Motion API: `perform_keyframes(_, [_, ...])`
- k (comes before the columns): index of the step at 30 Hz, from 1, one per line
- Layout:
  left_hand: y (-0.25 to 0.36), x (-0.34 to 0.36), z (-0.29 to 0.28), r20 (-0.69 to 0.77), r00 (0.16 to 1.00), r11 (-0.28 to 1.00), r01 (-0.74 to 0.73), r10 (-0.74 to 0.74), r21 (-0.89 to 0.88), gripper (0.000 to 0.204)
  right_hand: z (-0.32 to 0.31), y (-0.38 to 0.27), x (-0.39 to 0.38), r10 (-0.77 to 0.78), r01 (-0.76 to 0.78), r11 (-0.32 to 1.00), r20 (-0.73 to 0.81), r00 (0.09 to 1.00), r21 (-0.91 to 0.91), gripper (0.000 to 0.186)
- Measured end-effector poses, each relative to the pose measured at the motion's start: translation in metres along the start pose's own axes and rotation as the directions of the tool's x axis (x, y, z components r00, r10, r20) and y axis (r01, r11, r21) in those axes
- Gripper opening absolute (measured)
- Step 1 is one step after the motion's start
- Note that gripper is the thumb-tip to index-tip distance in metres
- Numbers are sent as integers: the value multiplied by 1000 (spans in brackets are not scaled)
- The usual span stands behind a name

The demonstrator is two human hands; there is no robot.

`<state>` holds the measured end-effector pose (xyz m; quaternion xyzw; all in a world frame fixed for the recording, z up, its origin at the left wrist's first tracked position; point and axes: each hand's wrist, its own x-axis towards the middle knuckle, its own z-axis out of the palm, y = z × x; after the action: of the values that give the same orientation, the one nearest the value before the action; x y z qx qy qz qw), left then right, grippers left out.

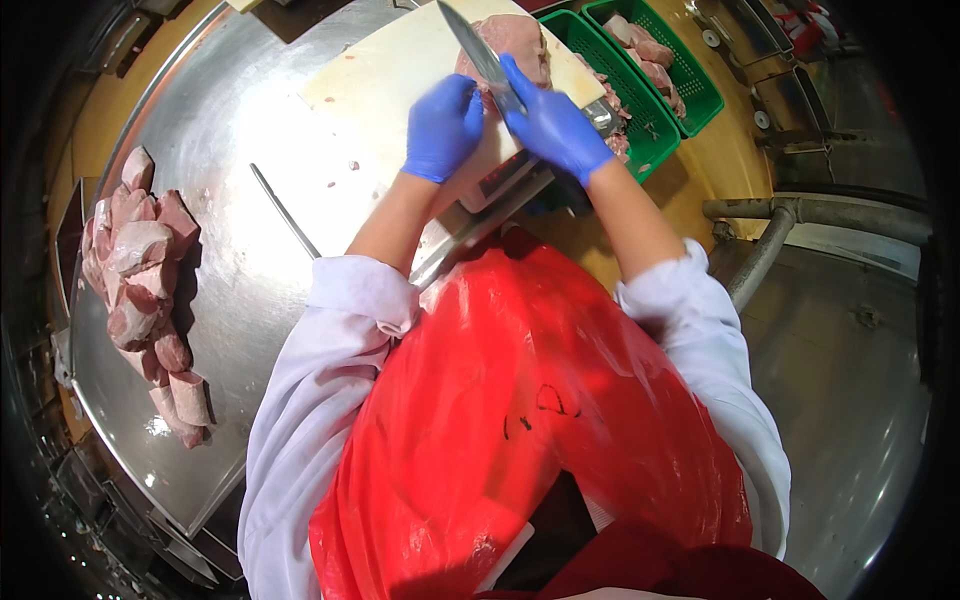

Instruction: The person cuts large pieces of raw meat into smaller portions using a knife on a cutting board. The cut pieces are placed into green plastic baskets while the remaining meat is kept on the metal table.

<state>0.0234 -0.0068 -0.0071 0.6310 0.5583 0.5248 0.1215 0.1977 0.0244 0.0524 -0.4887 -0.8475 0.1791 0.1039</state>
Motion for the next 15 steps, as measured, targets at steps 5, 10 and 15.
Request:
perform_keyframes(5, [-27,2,-27,-69,947,934,296,-314,-200,13,-38,-4,-125,25,-42,997,250,968,64,79])
perform_keyframes(10, [-30,20,-56,33,971,953,239,-237,-187,13,-75,17,-165,36,-187,888,341,939,420,81])
perform_keyframes(15, [5,39,-65,166,980,993,115,-108,-34,10,-56,12,-59,-14,-127,754,209,978,644,76])
